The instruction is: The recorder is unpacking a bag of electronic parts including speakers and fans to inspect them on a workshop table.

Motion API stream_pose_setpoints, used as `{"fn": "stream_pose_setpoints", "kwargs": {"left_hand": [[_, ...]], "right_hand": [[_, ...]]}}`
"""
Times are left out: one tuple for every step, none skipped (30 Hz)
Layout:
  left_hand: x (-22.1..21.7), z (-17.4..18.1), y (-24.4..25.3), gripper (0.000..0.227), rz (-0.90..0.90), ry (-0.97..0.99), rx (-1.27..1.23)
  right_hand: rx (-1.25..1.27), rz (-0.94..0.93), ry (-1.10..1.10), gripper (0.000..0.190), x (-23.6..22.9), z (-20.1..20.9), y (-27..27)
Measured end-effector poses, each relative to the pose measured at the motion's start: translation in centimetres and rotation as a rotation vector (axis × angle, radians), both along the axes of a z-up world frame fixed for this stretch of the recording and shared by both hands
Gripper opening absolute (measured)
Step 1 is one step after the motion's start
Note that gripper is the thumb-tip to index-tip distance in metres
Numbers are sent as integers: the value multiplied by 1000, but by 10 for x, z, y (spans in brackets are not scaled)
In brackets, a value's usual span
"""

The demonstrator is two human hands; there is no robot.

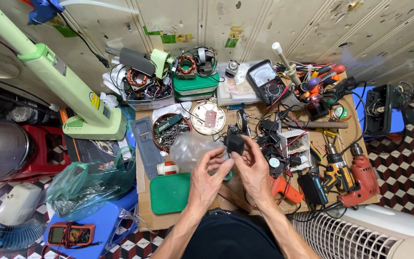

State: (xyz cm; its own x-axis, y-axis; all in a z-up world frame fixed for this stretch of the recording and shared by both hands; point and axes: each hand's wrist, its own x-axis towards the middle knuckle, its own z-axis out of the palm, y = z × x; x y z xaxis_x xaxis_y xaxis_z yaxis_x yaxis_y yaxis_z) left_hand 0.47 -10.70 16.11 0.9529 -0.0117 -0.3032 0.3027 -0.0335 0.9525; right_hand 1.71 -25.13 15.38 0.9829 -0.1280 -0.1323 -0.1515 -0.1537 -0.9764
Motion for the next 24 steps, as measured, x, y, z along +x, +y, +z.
{"fn": "stream_pose_setpoints", "kwargs": {"left_hand": [[1,-5,-1,43,0,-1,1],[3,-10,-2,41,31,6,-68],[5,-15,-2,39,60,11,-138],[9,-12,-1,39,58,7,-137],[13,-9,1,39,64,63,-231],[17,-6,3,40,70,119,-325],[20,-5,5,40,67,119,-324],[22,-4,8,42,53,142,-412],[25,-2,11,44,41,164,-500],[26,-2,15,44,39,163,-499],[27,-1,18,43,30,165,-533],[28,0,21,43,22,167,-568],[30,3,24,43,20,161,-567],[32,6,27,41,41,148,-636],[34,9,31,39,64,134,-704],[36,8,34,39,65,127,-702],[38,8,37,37,86,115,-724],[40,7,39,34,108,103,-746],[43,6,42,34,113,96,-744],[46,4,45,32,136,83,-716],[48,3,48,30,163,70,-687],[52,3,51,30,171,62,-686],[54,3,54,29,216,46,-686],[57,2,57,28,260,30,-686]], "right_hand": [[1,0,-1,56,-1,6,4],[-142,-7,16,54,-3,13,7],[-284,-16,30,52,-4,20,11],[-283,-18,27,52,-5,19,11],[-335,-3,-94,49,-7,19,11],[-386,11,-216,46,-9,18,12],[-385,8,-216,46,-10,19,11],[-405,15,-249,45,-11,19,11],[-423,24,-283,43,-11,19,11],[-422,22,-285,43,-11,16,10],[-470,29,-275,44,-11,13,10],[-518,36,-264,44,-10,11,9],[-517,34,-271,44,-9,3,5],[-532,6,-278,46,-8,-4,1],[-546,-19,-284,48,-7,-11,-1],[-544,-18,-291,48,-6,-9,-4],[-516,-34,-141,49,-5,-6,-6],[-486,-48,10,50,-5,-4,-8],[-484,-42,3,50,-4,0,-9],[-502,-55,102,52,-3,3,-9],[-521,-65,201,54,-3,6,-9],[-519,-56,194,54,-3,0,-13],[-515,-73,249,55,-4,-7,-17],[-511,-90,303,56,-4,-14,-20]]}}
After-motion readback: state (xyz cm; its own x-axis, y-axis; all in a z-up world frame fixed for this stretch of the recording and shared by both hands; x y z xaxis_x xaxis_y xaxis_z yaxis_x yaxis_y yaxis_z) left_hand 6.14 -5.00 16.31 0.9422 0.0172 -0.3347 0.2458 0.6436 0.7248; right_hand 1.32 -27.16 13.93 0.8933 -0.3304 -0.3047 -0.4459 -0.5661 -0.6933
